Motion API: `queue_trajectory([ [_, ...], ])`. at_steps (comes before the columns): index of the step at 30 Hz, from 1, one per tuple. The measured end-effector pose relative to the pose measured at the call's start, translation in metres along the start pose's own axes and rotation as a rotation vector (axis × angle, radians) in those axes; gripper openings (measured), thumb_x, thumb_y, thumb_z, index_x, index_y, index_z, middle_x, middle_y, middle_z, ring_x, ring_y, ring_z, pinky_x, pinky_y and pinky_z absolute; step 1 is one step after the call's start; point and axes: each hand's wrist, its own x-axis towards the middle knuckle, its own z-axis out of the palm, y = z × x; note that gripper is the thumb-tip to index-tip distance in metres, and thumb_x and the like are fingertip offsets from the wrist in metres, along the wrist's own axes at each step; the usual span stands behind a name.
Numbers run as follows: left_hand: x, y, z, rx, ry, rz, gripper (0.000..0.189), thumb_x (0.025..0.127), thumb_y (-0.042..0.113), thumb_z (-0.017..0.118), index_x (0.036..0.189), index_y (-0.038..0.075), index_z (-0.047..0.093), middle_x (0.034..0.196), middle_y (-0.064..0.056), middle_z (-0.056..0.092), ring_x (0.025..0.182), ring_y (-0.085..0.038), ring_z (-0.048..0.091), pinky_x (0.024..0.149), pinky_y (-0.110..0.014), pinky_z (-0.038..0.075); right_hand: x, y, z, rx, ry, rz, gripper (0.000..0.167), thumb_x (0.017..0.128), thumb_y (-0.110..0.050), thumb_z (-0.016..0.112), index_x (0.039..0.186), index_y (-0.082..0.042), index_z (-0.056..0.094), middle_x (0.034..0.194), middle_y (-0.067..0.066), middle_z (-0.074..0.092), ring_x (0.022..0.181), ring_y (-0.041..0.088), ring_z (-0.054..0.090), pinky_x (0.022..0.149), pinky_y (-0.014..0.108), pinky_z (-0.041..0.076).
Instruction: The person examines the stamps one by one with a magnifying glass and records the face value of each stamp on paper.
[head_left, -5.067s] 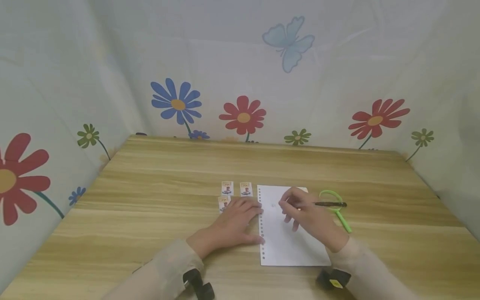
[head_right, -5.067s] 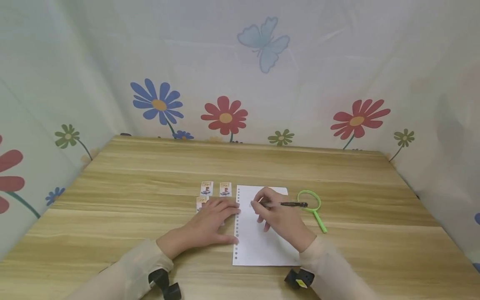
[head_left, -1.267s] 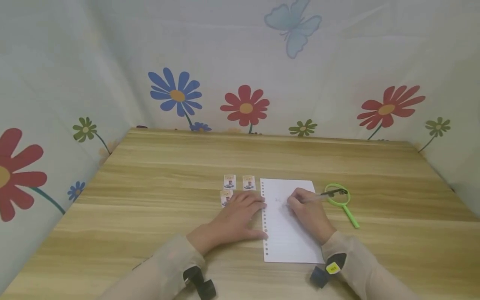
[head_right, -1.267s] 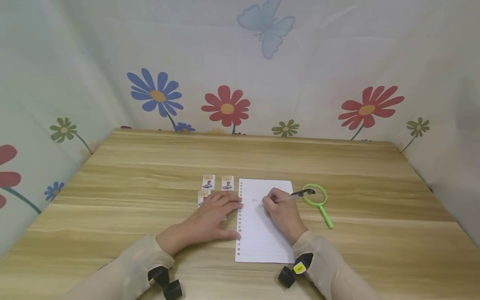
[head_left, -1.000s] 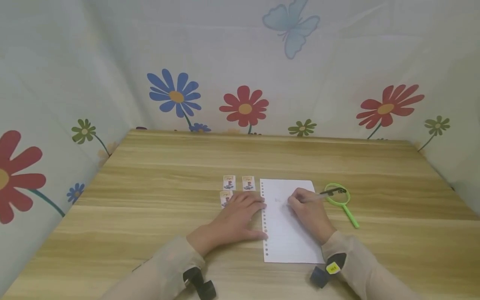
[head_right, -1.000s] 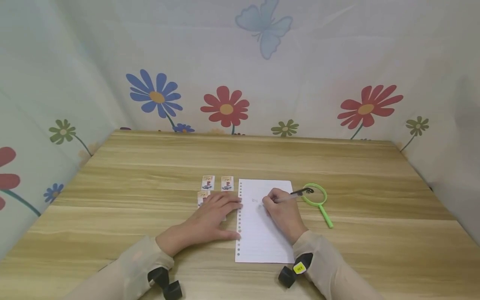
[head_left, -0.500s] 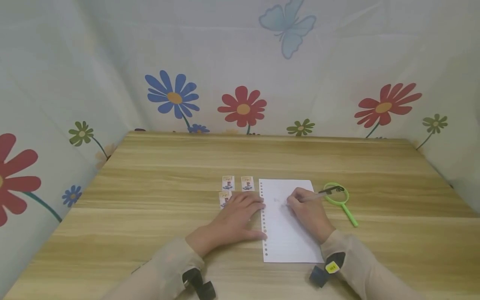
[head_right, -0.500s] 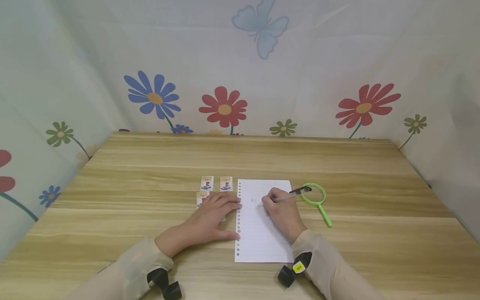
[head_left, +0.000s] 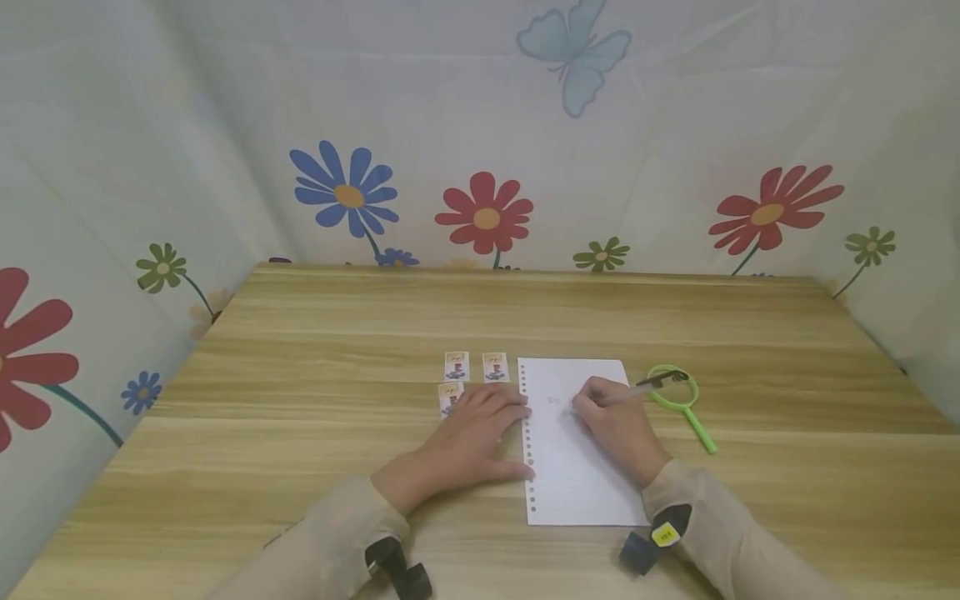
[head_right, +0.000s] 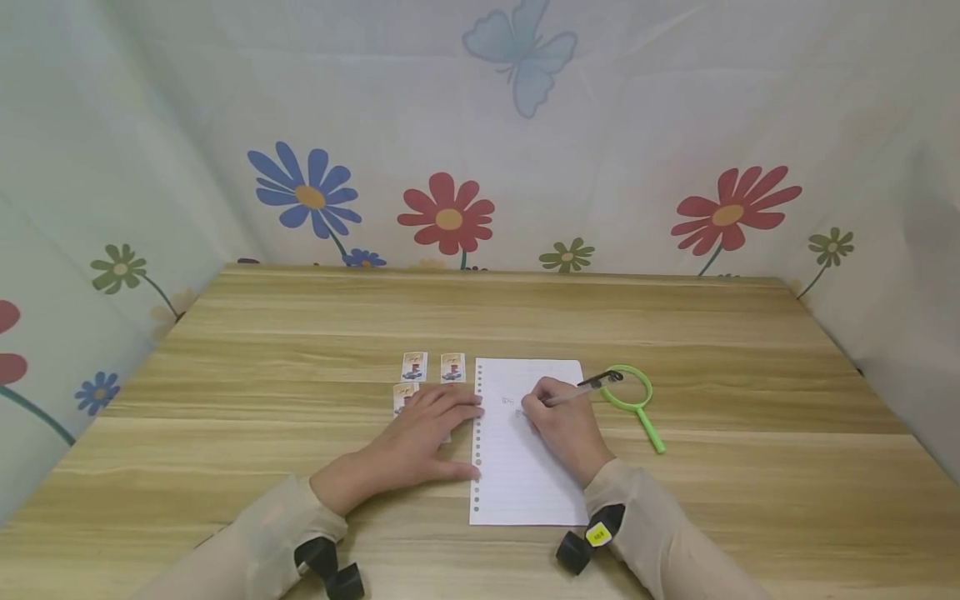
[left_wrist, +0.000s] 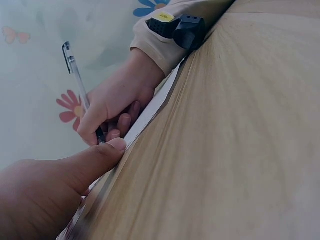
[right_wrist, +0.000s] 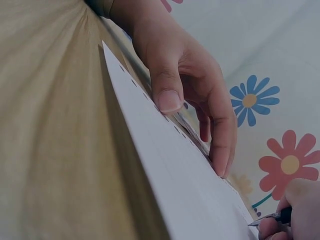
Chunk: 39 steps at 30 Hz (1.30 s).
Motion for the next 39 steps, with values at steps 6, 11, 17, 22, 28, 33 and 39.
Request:
queue_trajectory([
  [6, 0.0009, 0.0003, 0.0005, 0.003, 0.003, 0.004, 0.076, 0.078, 0.064, 0.065, 0.135, 0.015, 0.053, 0.143, 0.0, 0.048, 0.139, -0.024, 0.036, 0.119, -0.045, 0.023, 0.0002, 0.0004, -0.0012, 0.0, 0.019, -0.015, 0.018, 0.083, -0.007, 0.056, 0.065, -0.006, 0.06, 0.053, -0.001, 0.056, 0.059, 0.014, 0.049, 0.056, 0.021, 0.038],
  [11, 0.0012, 0.0009, 0.0001, 0.002, 0.003, 0.005, 0.077, 0.078, 0.065, 0.065, 0.135, 0.015, 0.053, 0.143, 0.0, 0.048, 0.139, -0.024, 0.035, 0.12, -0.045, 0.022, 0.0005, 0.0006, -0.0019, -0.024, 0.027, -0.026, 0.02, 0.083, -0.007, 0.056, 0.064, -0.007, 0.06, 0.053, -0.001, 0.056, 0.058, 0.014, 0.048, 0.053, 0.021, 0.037],
  [17, 0.002, 0.0013, 0.0001, 0.002, 0.002, 0.004, 0.077, 0.078, 0.065, 0.064, 0.136, 0.015, 0.053, 0.144, 0.0, 0.048, 0.14, -0.024, 0.035, 0.12, -0.045, 0.022, 0.0002, 0.0009, -0.0035, -0.028, 0.017, -0.036, 0.019, 0.083, -0.008, 0.056, 0.065, -0.007, 0.061, 0.055, 0.001, 0.057, 0.059, 0.015, 0.049, 0.054, 0.02, 0.038],
  [22, 0.0028, 0.0013, 0.0002, 0.007, 0.008, 0.007, 0.076, 0.078, 0.065, 0.064, 0.135, 0.015, 0.053, 0.143, 0.0, 0.048, 0.139, -0.024, 0.035, 0.12, -0.045, 0.022, 0.0001, 0.0014, -0.0048, -0.021, 0.017, -0.041, 0.017, 0.083, -0.007, 0.056, 0.067, -0.007, 0.061, 0.058, 0.002, 0.059, 0.063, 0.016, 0.05, 0.058, 0.021, 0.04],
  [28, 0.0035, 0.0017, -0.0002, 0.006, 0.012, 0.011, 0.076, 0.078, 0.064, 0.065, 0.135, 0.015, 0.053, 0.143, 0.0, 0.048, 0.139, -0.023, 0.036, 0.119, -0.045, 0.023, -0.0007, -0.0008, -0.0059, -0.023, 0.004, -0.043, 0.018, 0.083, -0.008, 0.057, 0.065, -0.008, 0.061, 0.056, 0.0, 0.058, 0.061, 0.014, 0.05, 0.057, 0.02, 0.04],
  [33, 0.0029, 0.0011, -0.0005, 0.003, 0.011, 0.006, 0.076, 0.077, 0.064, 0.065, 0.135, 0.015, 0.054, 0.143, 0.0, 0.049, 0.139, -0.024, 0.036, 0.119, -0.046, 0.023, 0.0002, -0.0023, -0.0067, 0.047, 0.01, 0.005, 0.017, 0.085, -0.01, 0.056, 0.07, -0.006, 0.064, 0.057, 0.001, 0.057, 0.062, 0.016, 0.051, 0.056, 0.021, 0.04],
  [39, 0.001, -0.0001, 0.0002, -0.01, 0.006, -0.007, 0.076, 0.077, 0.064, 0.066, 0.135, 0.015, 0.054, 0.142, 0.0, 0.049, 0.139, -0.024, 0.036, 0.119, -0.046, 0.023, 0.0018, -0.0049, -0.007, 0.111, 0.017, 0.054, 0.015, 0.086, -0.012, 0.056, 0.075, -0.003, 0.063, 0.058, 0.0, 0.055, 0.063, 0.017, 0.05, 0.056, 0.021, 0.04],
])
